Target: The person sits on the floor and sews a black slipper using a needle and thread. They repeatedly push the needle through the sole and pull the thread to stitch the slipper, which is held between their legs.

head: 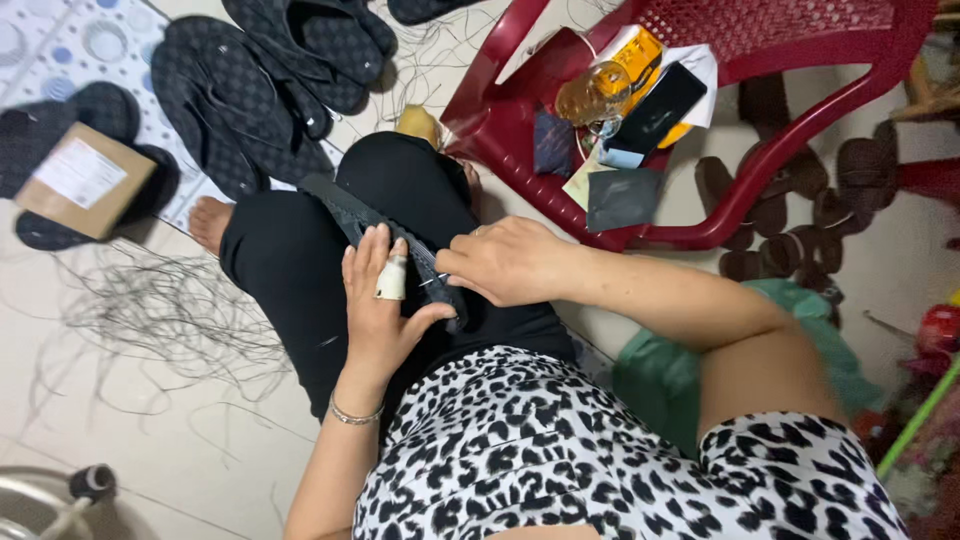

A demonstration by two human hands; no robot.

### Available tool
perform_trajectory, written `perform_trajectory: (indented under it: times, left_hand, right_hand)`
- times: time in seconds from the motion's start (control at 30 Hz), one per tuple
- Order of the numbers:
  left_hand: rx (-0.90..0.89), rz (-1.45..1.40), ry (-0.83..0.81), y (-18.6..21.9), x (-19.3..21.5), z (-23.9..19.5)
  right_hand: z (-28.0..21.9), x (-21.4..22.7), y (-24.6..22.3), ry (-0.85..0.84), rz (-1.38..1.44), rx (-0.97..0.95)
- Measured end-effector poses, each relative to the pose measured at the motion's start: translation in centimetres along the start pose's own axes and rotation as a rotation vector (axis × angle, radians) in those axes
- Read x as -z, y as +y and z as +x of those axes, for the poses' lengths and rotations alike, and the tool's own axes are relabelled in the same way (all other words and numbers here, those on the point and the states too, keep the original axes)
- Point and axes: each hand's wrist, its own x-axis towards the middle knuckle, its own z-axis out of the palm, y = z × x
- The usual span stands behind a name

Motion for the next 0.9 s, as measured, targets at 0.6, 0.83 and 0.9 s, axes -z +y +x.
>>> perform_trajectory:
  times: [0.6, 0.83, 0.9]
  left_hand:
    - [-0.05, 0.403, -0.07, 1.4, -2.5, -3.2]
    - [-0.067, 0.281, -0.056, 1.0, -2.1, -1.6]
    - [-0.051, 0.268, -0.082, 1.5, -1.7, -2.6]
  right_hand:
    - [-5.4, -7.8, 0.1, 0.425, 0.282, -0.192]
    - [-4.7, -6.8, 0.1, 0.421, 0.166, -0.18]
    - [-5.0, -6.8, -1.3, 0.392, 0.195, -0.201]
